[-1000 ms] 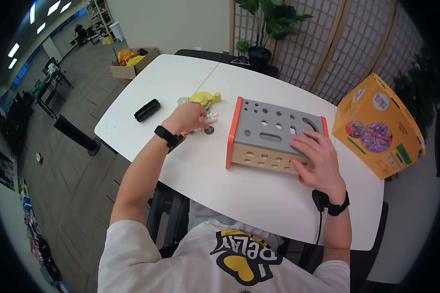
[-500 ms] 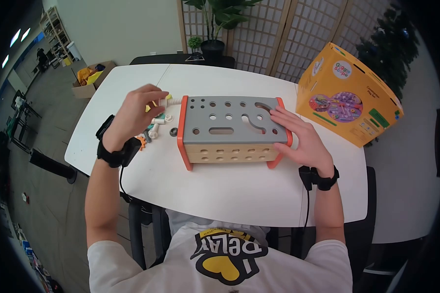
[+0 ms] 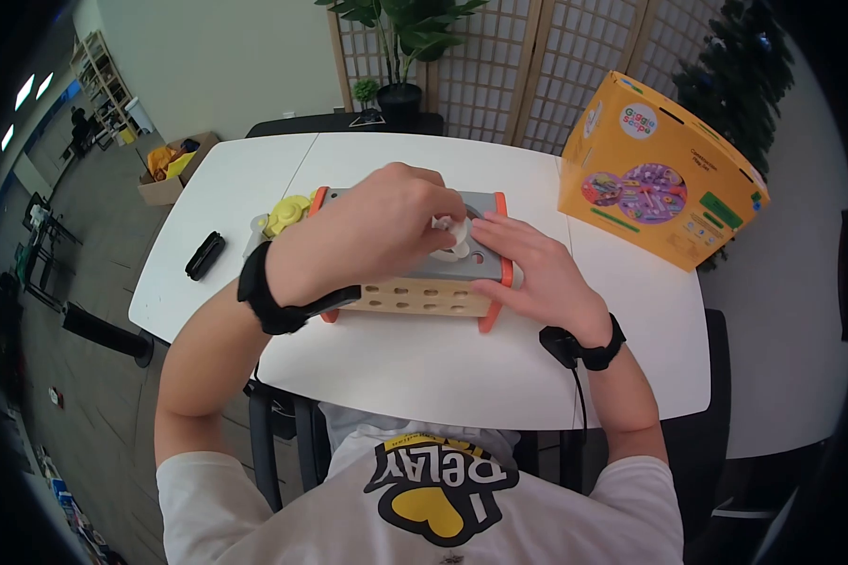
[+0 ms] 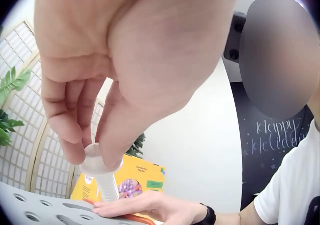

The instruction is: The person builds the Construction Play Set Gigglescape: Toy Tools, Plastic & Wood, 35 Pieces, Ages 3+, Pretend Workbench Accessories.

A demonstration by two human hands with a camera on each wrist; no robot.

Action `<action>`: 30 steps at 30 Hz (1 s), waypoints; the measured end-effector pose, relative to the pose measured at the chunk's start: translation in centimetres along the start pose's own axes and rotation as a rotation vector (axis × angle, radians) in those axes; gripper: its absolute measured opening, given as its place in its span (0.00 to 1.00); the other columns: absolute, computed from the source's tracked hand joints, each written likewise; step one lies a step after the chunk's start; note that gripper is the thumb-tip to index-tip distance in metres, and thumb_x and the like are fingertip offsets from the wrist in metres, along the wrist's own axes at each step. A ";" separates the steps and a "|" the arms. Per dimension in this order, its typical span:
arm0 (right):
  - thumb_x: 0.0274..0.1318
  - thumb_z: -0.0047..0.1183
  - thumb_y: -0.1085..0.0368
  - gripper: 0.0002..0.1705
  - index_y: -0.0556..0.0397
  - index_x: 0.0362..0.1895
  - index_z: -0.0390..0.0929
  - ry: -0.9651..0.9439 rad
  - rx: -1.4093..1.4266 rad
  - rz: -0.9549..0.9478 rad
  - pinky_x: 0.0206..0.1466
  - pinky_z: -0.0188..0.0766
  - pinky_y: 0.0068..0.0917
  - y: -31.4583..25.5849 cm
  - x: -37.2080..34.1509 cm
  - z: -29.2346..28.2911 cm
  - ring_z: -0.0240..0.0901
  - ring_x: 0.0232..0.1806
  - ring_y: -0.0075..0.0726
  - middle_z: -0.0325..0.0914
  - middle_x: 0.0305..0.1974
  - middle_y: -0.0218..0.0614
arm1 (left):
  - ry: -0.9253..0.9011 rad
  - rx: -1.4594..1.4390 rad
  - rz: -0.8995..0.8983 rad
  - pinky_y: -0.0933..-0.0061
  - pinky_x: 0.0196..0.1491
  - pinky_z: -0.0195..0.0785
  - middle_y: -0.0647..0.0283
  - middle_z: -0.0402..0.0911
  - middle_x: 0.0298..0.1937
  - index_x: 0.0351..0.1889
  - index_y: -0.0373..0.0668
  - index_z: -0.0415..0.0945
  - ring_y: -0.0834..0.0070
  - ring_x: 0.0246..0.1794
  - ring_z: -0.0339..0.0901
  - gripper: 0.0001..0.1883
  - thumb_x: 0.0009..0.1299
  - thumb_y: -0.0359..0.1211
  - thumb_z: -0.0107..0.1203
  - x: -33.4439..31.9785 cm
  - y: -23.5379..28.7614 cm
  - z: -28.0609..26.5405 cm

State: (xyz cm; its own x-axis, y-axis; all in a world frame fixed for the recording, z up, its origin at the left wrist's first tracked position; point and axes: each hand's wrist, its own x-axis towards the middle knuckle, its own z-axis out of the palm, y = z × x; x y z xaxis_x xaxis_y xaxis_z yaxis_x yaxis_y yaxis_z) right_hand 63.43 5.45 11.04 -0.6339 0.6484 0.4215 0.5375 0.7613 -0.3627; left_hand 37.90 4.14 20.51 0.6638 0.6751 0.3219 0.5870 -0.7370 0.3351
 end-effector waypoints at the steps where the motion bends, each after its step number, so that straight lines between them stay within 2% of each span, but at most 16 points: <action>1: 0.55 0.69 0.49 0.37 0.58 0.64 0.79 0.003 -0.002 -0.003 0.72 0.70 0.40 0.0 0.0 0.1 0.68 0.74 0.47 0.78 0.66 0.45 | -0.013 0.013 0.005 0.65 0.40 0.77 0.54 0.85 0.35 0.43 0.35 0.86 0.60 0.33 0.84 0.08 0.67 0.28 0.65 0.5 0.0 0.6; 13: 0.55 0.69 0.47 0.30 0.54 0.55 0.83 -0.023 0.000 0.036 0.67 0.74 0.40 0.0 0.0 0.3 0.72 0.70 0.47 0.78 0.65 0.43 | -0.060 0.092 0.064 0.61 0.39 0.76 0.52 0.83 0.31 0.38 0.35 0.88 0.55 0.31 0.83 0.08 0.65 0.30 0.66 3.5 0.3 2.4; 18: 0.55 0.68 0.46 0.30 0.53 0.55 0.83 -0.103 0.052 0.133 0.66 0.74 0.40 -0.7 0.4 -0.5 0.72 0.69 0.47 0.77 0.66 0.42 | -0.031 0.095 0.051 0.60 0.39 0.76 0.51 0.83 0.31 0.37 0.37 0.88 0.54 0.32 0.83 0.07 0.63 0.28 0.67 3.8 0.4 3.0; 25: 0.56 0.68 0.47 0.29 0.53 0.54 0.83 -0.027 0.040 0.057 0.67 0.73 0.41 0.0 0.0 0.2 0.72 0.69 0.49 0.77 0.65 0.44 | -0.084 0.052 0.115 0.62 0.44 0.78 0.51 0.87 0.36 0.39 0.36 0.88 0.54 0.37 0.85 0.07 0.62 0.24 0.65 3.4 -0.6 2.5; 30: 0.56 0.67 0.46 0.30 0.54 0.54 0.83 -0.062 0.035 0.080 0.68 0.73 0.41 -0.2 0.1 -0.2 0.71 0.70 0.49 0.77 0.65 0.44 | -0.072 0.023 0.125 0.63 0.43 0.79 0.53 0.88 0.37 0.37 0.36 0.86 0.56 0.38 0.86 0.06 0.62 0.22 0.66 3.2 -0.2 2.6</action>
State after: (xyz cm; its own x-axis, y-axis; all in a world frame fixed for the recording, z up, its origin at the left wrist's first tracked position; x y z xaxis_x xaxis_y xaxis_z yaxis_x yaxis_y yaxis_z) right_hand 63.32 5.33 11.29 -0.6238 0.7047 0.3380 0.5684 0.7059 -0.4226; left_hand 41.10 6.39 19.14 0.7634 0.5743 0.2957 0.5074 -0.8164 0.2756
